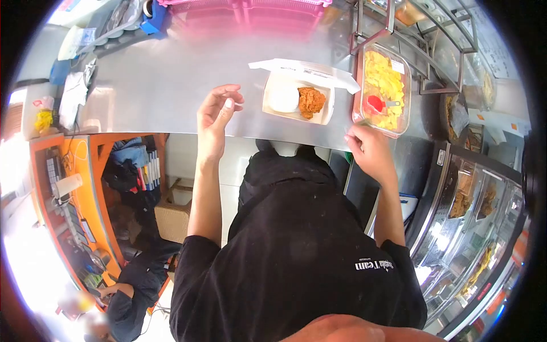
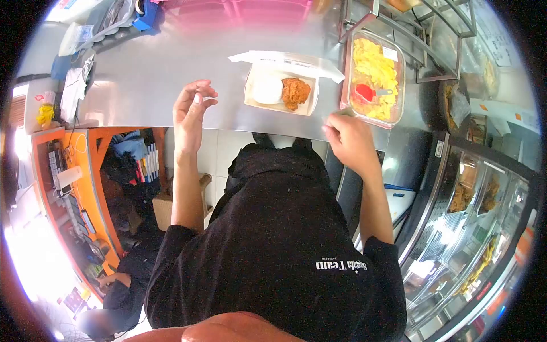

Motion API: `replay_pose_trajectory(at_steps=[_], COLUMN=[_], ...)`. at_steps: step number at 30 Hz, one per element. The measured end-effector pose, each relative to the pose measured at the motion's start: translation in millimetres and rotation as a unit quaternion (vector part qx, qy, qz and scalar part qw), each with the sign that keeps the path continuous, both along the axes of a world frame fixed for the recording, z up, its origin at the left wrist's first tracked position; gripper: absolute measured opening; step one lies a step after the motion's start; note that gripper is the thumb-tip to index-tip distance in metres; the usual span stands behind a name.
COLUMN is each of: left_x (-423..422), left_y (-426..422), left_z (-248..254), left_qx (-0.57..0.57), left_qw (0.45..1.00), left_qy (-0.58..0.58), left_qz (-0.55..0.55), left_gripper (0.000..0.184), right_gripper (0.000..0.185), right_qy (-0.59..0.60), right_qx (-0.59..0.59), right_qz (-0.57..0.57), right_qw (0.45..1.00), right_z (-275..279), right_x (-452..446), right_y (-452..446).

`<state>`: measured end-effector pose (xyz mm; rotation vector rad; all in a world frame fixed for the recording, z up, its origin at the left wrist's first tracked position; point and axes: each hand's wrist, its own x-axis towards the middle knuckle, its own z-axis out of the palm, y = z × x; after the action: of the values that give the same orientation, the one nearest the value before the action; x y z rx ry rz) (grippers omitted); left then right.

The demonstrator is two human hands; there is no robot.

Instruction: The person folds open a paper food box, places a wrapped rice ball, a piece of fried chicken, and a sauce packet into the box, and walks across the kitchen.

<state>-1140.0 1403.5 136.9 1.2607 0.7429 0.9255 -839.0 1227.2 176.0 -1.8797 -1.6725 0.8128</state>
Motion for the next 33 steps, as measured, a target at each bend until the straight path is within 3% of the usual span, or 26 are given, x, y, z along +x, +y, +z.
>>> replay_pose_trajectory(at_steps=[1, 2, 3, 6, 7, 10, 14, 15, 17, 18, 20, 24, 25, 26, 28, 29, 31, 32, 33], left_x=[0, 0, 5, 26, 31, 49, 63, 68, 70, 72, 76, 86, 86, 87, 85, 85, 85, 87, 91], left_y=[-2, -4, -8, -17, -19, -27, -40, -42, -38, -37, -41, -33, -33, -33, -39, -40, -42, -43, -45], left_z=[0, 0, 0, -3, -2, 3, 10, 5, 4, 8, 12, 7, 4, 1, -13, -18, -24, -28, -32], left_qx=[0.009, 0.019, 0.006, -0.022, -0.042, 0.039, 0.26, 0.272, 0.139, 0.07, 0.096, 0.191, 0.165, 0.139, -0.025, -0.044, -0.083, -0.076, -0.069], left_qw=[1.0, 1.0, 0.999, 0.995, 0.99, 0.981, 0.911, 0.91, 0.922, 0.918, 0.954, 0.959, 0.964, 0.968, 0.971, 0.98, 0.991, 0.994, 0.996], left_qy=[0.01, 0.021, 0.024, -0.001, 0.002, 0.063, 0.235, 0.22, 0.198, 0.186, 0.105, 0.007, -0.011, -0.03, -0.082, -0.059, -0.01, -0.011, -0.013], left_qz=[-0.005, -0.01, -0.021, -0.094, -0.136, -0.181, -0.218, -0.222, -0.303, -0.342, -0.264, -0.207, -0.208, -0.209, -0.222, -0.184, -0.105, -0.076, -0.046], left_gripper=[0.032, 0.031, 0.033, 0.038, 0.046, 0.049, 0.054, 0.039, 0.028, 0.022, 0.012, 0.01, 0.009, 0.008, 0.007, 0.006, 0.007, 0.008, 0.008], right_gripper=[0.013, 0.013, 0.017, 0.016, 0.014, 0.011, 0.019, 0.021, 0.025, 0.025, 0.025, 0.021, 0.018, 0.017, 0.016, 0.019, 0.023, 0.024, 0.027], right_qy=[0.184, 0.361, 0.543, 0.426, 0.15, -0.201, 0.0, 0.062, 0.186, 0.266, 0.422, 0.523, 0.596, 0.599, 0.605, 0.538, 0.429, 0.37, 0.409], right_qx=[-0.017, -0.033, -0.005, -0.126, -0.034, -0.038, -0.036, -0.039, -0.045, -0.058, -0.084, -0.125, -0.145, -0.139, -0.131, -0.129, -0.037, 0.009, 0.0], right_qz=[-0.034, -0.066, -0.068, -0.038, 0.084, 0.11, 0.054, 0.045, 0.028, 0.004, -0.043, -0.074, -0.065, -0.081, -0.11, -0.081, -0.135, -0.161, -0.166], right_qw=[0.982, 0.93, 0.837, 0.895, 0.985, 0.973, 0.998, 0.996, 0.981, 0.962, 0.902, 0.84, 0.787, 0.784, 0.778, 0.829, 0.892, 0.915, 0.897], right_z=[-6, -8, 2, -7, -9, -30, -17, -13, -9, -10, -15, -34, -48, -55, -48, -66, -65, -63, -53], right_x=[0, 0, -9, -17, -26, -39, -43, -40, -32, -30, -26, -40, -46, -47, -55, -44, -41, -41, -41], right_y=[-8, -14, -17, 3, 18, 20, 20, 20, 22, 22, 23, 29, 29, 27, 30, 29, 30, 31, 32])
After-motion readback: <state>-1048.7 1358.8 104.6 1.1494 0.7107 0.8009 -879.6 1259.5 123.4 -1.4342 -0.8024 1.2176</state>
